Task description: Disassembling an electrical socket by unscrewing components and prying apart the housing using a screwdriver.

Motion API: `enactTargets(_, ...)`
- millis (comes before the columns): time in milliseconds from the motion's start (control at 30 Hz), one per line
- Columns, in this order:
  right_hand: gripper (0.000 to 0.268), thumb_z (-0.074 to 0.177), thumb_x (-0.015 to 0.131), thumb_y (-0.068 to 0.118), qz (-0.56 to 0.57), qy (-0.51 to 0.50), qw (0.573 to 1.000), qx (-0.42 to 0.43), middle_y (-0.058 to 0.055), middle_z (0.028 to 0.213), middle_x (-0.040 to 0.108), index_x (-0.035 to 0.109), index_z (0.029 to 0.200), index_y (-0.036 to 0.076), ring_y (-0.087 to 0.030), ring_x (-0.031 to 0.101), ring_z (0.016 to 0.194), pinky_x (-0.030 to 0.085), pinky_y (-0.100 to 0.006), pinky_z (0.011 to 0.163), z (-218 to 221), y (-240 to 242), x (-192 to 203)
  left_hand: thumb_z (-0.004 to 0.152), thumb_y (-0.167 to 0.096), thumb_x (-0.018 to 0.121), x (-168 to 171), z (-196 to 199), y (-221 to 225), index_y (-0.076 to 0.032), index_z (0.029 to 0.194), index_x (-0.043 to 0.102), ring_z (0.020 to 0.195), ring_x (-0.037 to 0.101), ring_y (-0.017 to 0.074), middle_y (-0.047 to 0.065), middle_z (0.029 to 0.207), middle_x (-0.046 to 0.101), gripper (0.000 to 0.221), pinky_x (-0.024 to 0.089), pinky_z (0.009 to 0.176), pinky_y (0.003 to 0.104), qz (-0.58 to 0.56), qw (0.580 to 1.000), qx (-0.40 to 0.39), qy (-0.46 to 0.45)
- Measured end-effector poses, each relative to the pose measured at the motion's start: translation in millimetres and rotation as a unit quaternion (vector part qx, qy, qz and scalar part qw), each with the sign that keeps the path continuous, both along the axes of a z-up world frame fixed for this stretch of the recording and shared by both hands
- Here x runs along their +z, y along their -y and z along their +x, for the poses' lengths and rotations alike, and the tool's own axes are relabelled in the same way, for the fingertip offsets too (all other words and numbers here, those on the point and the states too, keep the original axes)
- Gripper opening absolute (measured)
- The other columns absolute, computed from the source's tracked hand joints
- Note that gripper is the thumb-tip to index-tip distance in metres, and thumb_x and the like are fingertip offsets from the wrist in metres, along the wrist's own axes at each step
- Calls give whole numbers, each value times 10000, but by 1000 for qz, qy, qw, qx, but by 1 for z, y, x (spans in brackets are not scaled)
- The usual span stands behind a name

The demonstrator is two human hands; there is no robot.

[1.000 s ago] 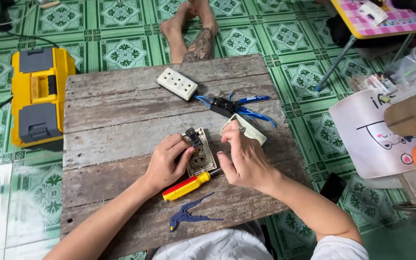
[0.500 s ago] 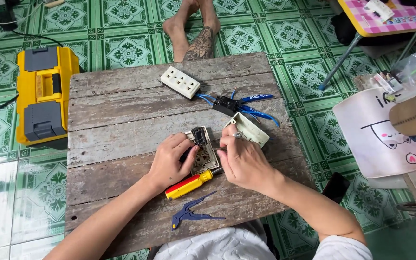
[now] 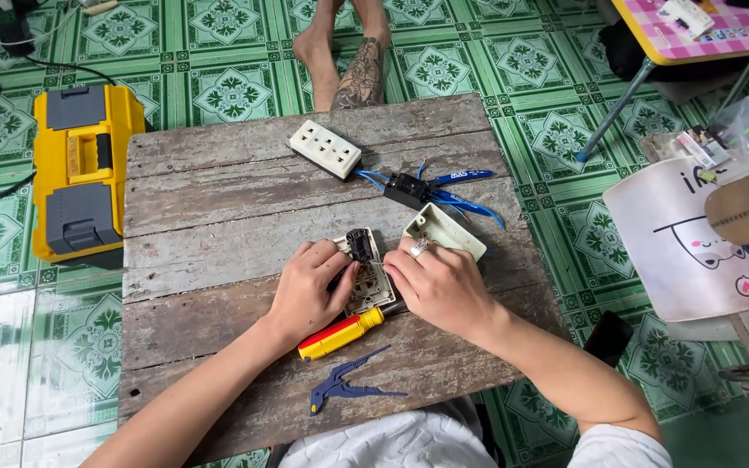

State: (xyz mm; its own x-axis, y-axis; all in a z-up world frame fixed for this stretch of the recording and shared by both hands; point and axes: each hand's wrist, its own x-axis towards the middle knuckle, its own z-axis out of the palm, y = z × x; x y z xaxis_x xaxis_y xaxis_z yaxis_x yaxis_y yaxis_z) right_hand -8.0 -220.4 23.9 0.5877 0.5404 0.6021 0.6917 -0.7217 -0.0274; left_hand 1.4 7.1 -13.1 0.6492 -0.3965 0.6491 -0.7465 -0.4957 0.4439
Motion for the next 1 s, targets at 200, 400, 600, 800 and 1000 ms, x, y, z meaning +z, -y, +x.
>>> enactTargets(200, 88, 951, 662, 172, 1, -43, 999, 14, 28, 778, 597, 689, 871, 148, -145, 602, 512, 496, -243, 419, 4, 0, -4, 1013, -196, 605, 2, 0, 1, -86, 780, 614, 665, 593, 288, 70, 671, 489, 259, 503, 693, 369, 10, 1000, -10, 16)
enactTargets(400, 46, 935, 677, 159, -1, -16, 999, 28, 27, 789, 586, 695, 894, 150, -164, 605, 527, 500, -248, 434, 3, -2, -3, 1002, -186, 616, 2, 1, 2, -88, 777, 621, 656, 590, 275, 63, 677, 504, 246, 492, 698, 359, 15, 999, -11, 41)
enactTargets(600, 38, 916, 698, 117, 10, 5, 1000, 28, 6, 790, 590, 709, 882, 127, -171, 609, 522, 500, -259, 431, 10, -1, -28, 990, -171, 628, 7, 0, 3, -60, 774, 614, 650, 592, 318, 92, 671, 498, 243, 490, 665, 389, 14, 998, -21, 49)
enactTargets(800, 97, 941, 681, 92, 26, -11, 999, 16, 14, 787, 588, 746, 885, 136, -132, 578, 583, 467, -236, 472, 1, -7, -17, 984, -168, 627, 7, 1, 4, -89, 763, 614, 632, 583, 285, 66, 658, 492, 235, 477, 651, 354, 20, 998, -21, 52)
enactTargets(1000, 79, 892, 721, 62, 6, 1, 1000, 11, 10, 791, 595, 751, 911, 133, -156, 606, 622, 464, -250, 478, -2, -6, -14, 989, -152, 619, 10, 0, 6, -77, 761, 605, 632, 582, 299, 77, 657, 485, 241, 478, 638, 361, 26, 998, -21, 56)
